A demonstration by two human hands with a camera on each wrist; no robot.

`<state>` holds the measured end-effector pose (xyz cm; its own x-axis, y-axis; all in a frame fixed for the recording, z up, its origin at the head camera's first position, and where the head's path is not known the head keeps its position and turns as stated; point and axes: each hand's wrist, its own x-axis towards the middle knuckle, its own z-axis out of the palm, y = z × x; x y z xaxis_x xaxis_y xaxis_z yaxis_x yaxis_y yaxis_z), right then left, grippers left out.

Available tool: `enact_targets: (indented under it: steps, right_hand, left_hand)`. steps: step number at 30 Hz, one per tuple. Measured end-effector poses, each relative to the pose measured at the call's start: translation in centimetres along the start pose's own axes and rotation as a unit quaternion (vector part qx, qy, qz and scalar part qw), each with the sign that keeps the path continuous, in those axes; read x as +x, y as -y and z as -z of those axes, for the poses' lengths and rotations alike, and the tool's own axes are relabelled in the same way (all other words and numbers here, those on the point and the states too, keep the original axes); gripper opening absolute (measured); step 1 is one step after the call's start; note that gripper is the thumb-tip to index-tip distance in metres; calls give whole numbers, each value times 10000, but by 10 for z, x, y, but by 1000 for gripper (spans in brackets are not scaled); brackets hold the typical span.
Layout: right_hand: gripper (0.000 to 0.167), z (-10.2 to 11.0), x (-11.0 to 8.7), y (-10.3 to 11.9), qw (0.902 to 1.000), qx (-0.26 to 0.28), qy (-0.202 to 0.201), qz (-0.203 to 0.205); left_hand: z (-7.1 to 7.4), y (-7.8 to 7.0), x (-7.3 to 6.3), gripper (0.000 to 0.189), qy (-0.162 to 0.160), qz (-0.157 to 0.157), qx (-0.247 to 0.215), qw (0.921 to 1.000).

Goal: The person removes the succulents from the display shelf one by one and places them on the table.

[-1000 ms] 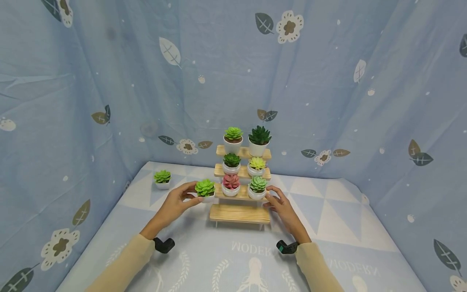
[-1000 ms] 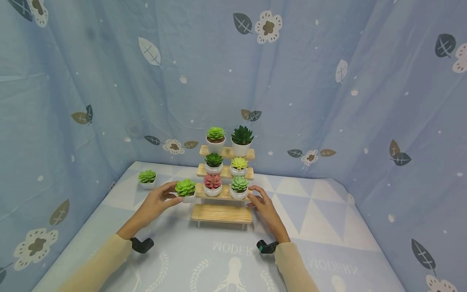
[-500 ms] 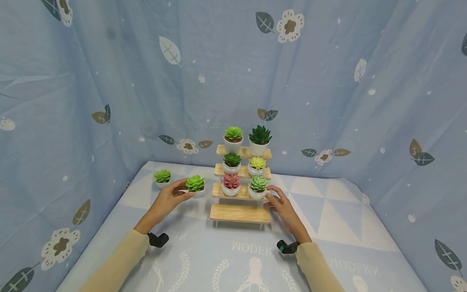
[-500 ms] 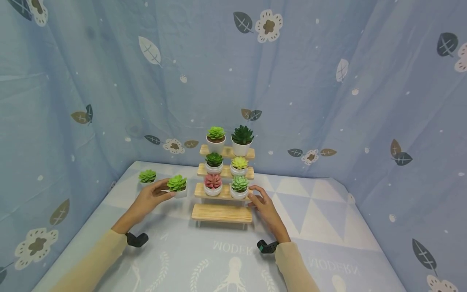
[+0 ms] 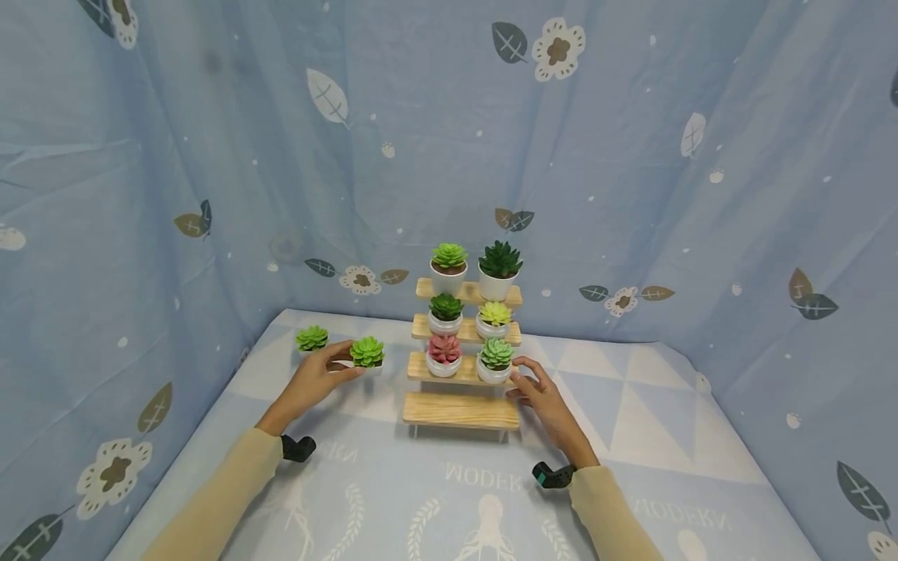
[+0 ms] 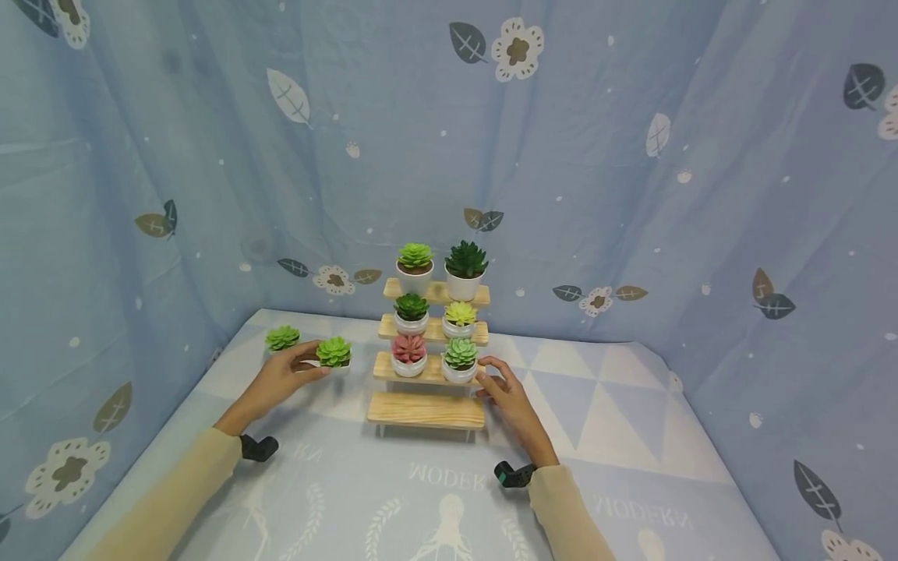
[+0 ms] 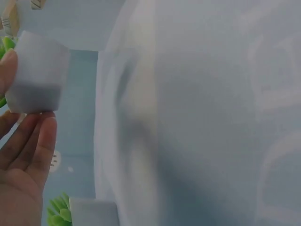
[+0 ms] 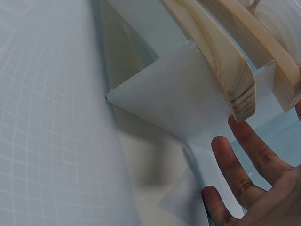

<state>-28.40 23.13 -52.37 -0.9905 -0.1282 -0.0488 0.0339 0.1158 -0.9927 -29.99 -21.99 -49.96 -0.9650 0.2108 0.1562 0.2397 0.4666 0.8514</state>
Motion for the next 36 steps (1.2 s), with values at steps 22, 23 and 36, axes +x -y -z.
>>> enact_targets:
  steps: [22, 23, 36]
  right_hand:
    - [47, 0, -1, -2, 9998, -86, 40, 188]
    - [47, 0, -1, -3, 9998, -94, 31, 192]
    - [48, 0, -3, 1, 9998, 51, 137, 95]
  left_hand:
    - [-6, 8, 39, 66, -114, 336, 1050, 9938]
    - [-6, 8, 41, 65, -107, 323, 1120, 9931]
    - [-3, 15, 47, 66, 262, 766, 792, 9936]
